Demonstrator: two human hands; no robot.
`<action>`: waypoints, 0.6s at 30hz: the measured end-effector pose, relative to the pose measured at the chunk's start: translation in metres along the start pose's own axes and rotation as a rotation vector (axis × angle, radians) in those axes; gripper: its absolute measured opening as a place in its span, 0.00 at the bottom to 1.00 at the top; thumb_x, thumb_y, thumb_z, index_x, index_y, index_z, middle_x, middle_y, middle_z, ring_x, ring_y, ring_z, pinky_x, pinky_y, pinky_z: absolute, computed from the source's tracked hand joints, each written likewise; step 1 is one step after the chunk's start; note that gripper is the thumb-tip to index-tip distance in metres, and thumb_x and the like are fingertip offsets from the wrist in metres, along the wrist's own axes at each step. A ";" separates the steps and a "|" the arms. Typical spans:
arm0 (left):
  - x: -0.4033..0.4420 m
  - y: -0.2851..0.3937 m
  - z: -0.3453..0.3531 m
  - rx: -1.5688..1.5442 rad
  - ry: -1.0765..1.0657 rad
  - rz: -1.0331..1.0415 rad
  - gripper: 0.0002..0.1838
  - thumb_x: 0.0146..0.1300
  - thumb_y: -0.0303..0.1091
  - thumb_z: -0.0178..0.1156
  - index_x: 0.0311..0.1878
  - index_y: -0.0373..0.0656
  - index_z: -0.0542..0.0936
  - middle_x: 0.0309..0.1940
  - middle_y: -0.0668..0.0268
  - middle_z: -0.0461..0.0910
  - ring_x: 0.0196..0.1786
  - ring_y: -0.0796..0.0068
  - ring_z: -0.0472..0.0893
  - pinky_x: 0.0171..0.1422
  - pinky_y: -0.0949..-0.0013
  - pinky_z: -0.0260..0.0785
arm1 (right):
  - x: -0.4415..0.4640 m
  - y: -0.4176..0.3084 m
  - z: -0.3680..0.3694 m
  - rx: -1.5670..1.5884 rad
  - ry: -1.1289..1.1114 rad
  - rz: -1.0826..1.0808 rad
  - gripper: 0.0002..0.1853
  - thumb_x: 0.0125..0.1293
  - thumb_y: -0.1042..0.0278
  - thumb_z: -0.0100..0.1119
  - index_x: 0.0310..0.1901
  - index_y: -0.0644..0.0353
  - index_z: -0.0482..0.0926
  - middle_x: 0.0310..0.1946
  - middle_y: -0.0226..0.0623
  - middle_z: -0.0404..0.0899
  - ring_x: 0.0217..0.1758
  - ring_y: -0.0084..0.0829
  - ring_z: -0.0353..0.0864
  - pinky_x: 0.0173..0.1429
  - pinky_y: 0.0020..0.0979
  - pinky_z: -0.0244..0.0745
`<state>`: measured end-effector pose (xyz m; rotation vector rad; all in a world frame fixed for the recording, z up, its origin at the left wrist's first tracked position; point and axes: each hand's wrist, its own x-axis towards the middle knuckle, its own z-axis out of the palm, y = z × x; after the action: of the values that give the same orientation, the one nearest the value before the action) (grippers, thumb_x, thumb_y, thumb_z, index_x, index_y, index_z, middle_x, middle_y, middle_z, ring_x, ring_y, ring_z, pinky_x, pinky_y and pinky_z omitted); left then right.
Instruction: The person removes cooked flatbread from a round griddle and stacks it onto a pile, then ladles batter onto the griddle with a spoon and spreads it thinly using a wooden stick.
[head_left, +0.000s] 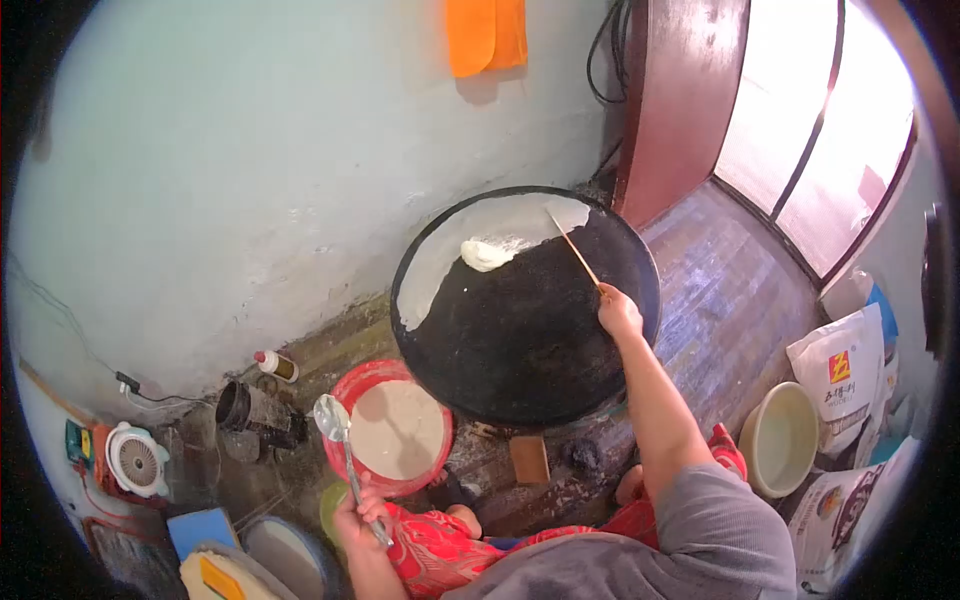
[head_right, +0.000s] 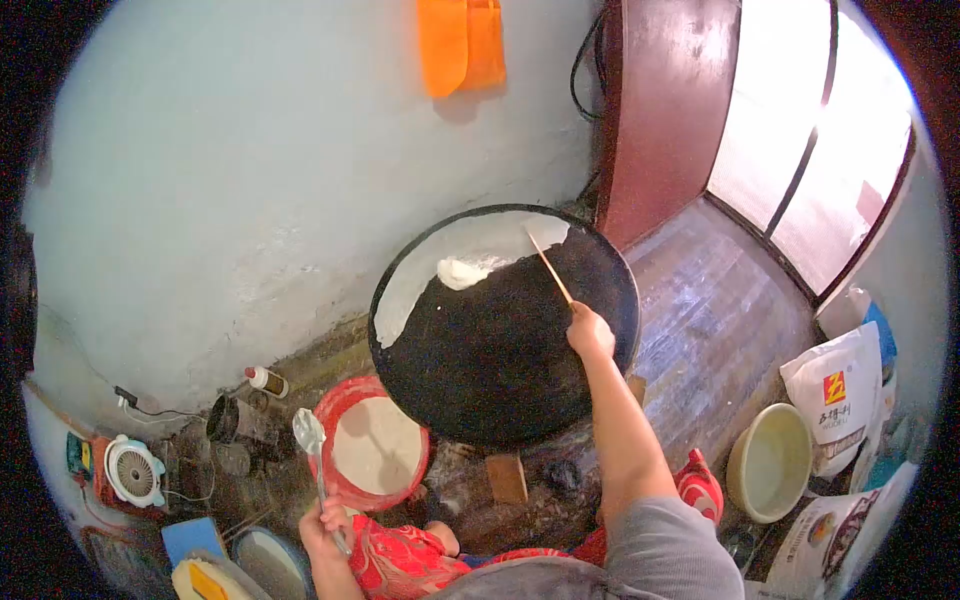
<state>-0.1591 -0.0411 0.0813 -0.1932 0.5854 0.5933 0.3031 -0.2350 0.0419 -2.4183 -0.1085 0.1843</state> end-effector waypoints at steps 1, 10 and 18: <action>0.000 -0.001 0.002 0.039 0.006 0.028 0.18 0.62 0.34 0.44 0.49 0.29 0.69 0.25 0.65 0.69 0.19 0.79 0.67 0.19 0.78 0.60 | 0.001 0.000 0.013 0.002 -0.004 0.002 0.16 0.60 0.61 0.46 0.49 0.39 0.75 0.42 0.40 0.77 0.45 0.38 0.77 0.51 0.36 0.70; 0.000 -0.005 0.009 0.063 0.046 0.092 0.18 0.64 0.36 0.42 0.49 0.30 0.67 0.25 0.66 0.67 0.18 0.81 0.66 0.18 0.78 0.58 | -0.014 -0.033 0.004 -0.059 -0.264 -0.260 0.15 0.60 0.60 0.46 0.47 0.40 0.77 0.39 0.38 0.79 0.43 0.38 0.77 0.49 0.35 0.71; 0.003 0.002 -0.001 0.117 0.031 0.092 0.19 0.65 0.37 0.41 0.49 0.29 0.66 0.25 0.66 0.67 0.19 0.81 0.66 0.19 0.78 0.60 | -0.025 -0.025 0.000 -0.043 -0.475 -0.546 0.13 0.59 0.57 0.50 0.45 0.41 0.78 0.39 0.38 0.78 0.42 0.40 0.78 0.48 0.35 0.71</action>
<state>-0.1587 -0.0382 0.0783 -0.0657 0.6602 0.6443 0.2779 -0.2193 0.0606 -2.2444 -0.9772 0.4985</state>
